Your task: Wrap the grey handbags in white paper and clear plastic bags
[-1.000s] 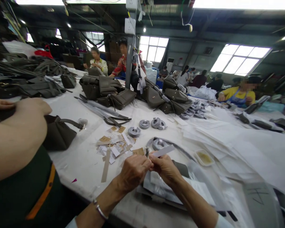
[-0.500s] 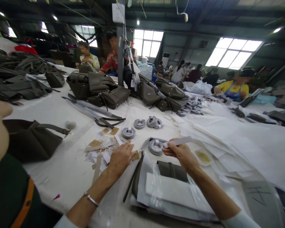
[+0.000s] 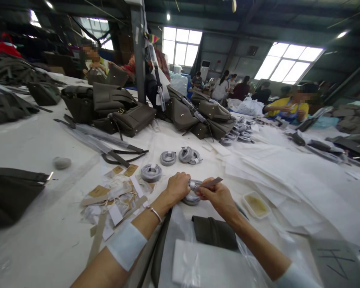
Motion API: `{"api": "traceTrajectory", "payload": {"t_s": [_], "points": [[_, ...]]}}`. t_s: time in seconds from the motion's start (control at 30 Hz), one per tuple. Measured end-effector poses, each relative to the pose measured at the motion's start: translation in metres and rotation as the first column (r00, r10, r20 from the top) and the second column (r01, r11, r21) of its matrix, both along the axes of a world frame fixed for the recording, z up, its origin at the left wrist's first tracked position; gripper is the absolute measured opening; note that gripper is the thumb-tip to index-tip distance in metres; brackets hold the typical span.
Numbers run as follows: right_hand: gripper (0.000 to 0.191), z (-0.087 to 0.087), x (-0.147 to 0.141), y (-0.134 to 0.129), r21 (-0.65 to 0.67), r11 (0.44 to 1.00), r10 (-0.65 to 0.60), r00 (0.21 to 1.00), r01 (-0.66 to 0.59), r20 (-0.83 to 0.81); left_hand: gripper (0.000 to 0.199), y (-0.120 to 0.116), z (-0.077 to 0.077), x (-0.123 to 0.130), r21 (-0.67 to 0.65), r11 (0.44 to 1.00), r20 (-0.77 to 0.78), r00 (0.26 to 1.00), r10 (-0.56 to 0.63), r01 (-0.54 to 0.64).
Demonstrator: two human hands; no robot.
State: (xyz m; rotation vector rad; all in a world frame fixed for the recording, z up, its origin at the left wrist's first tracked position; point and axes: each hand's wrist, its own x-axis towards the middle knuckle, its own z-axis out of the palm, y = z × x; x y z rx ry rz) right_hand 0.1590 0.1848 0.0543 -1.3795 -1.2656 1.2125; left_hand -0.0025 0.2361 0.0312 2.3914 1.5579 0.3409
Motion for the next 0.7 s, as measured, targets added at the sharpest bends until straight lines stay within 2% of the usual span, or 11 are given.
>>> {"api": "traceTrajectory", "payload": {"t_s": [0.07,0.17,0.23,0.33,0.4,0.57,0.63,0.7], "points": [[0.028,-0.005,0.001,0.001,0.042,0.999,-0.008,0.999,0.006,0.044,0.025,0.002,-0.002,0.000,-0.001,1.000,-0.009,1.000,-0.004,0.003],[0.021,-0.012,0.001,0.003,0.226,0.973,-0.002,0.984,-0.038,0.177,0.023,0.003,-0.004,-0.002,-0.005,1.000,-0.014,1.000,-0.010,0.010],[0.015,-0.017,0.001,0.004,0.327,0.941,-0.016,0.956,-0.084,0.293,0.023,0.002,-0.003,-0.004,0.001,1.000,-0.013,1.000,-0.009,0.009],[0.009,-0.022,0.000,0.004,0.376,0.914,-0.033,0.892,-0.156,0.451,0.024,-0.001,0.002,-0.006,0.017,1.000,-0.011,1.000,-0.008,0.009],[0.010,-0.023,-0.001,0.003,0.462,0.859,-0.078,0.836,-0.220,0.543,0.023,-0.005,0.005,-0.007,0.028,1.000,-0.009,1.000,-0.011,0.012],[0.013,-0.011,-0.004,0.001,0.673,0.642,-0.260,0.721,-0.368,0.642,0.023,-0.015,0.015,-0.008,0.072,0.997,0.011,1.000,-0.016,0.016],[0.013,-0.006,-0.003,-0.001,0.703,0.600,-0.297,0.709,-0.382,0.639,0.023,-0.018,0.018,-0.010,0.094,0.995,0.024,1.000,-0.019,0.017],[0.013,-0.004,-0.003,-0.004,0.703,0.583,-0.304,0.693,-0.407,0.654,0.023,-0.021,0.020,-0.013,0.113,0.994,0.036,0.999,-0.015,0.011]]}}
